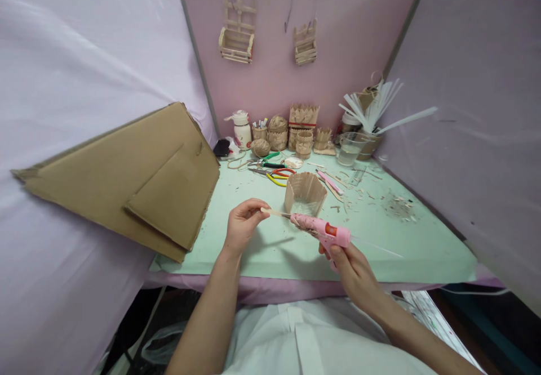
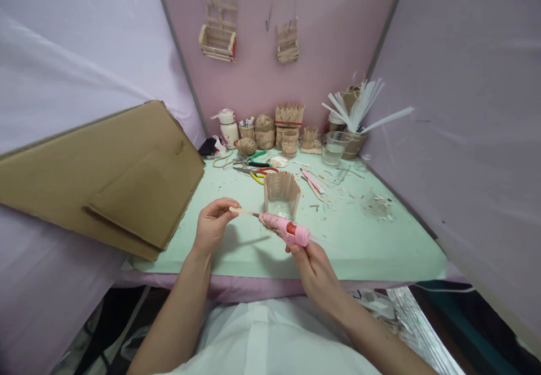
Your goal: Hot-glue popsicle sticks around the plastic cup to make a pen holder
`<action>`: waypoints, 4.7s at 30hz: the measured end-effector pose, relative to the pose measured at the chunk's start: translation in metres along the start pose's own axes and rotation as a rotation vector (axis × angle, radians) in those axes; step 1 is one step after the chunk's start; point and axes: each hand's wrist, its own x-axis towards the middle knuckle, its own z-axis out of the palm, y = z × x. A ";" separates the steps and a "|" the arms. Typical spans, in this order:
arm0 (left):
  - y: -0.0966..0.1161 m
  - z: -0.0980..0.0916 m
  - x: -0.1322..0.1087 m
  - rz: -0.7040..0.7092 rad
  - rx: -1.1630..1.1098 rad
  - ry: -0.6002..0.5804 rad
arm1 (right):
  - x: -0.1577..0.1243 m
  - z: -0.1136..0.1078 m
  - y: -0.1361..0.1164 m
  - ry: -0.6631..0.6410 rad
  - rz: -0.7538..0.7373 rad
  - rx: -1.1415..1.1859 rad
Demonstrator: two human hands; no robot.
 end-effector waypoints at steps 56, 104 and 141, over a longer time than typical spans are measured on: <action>0.003 0.010 0.000 -0.097 0.190 -0.052 | 0.015 -0.121 0.094 0.293 -0.084 -1.050; -0.008 0.037 0.092 0.434 0.799 -0.896 | 0.070 -0.017 -0.040 0.197 -0.666 -0.802; -0.005 0.035 0.088 0.405 0.804 -0.913 | 0.097 0.000 -0.022 0.156 -0.588 -0.893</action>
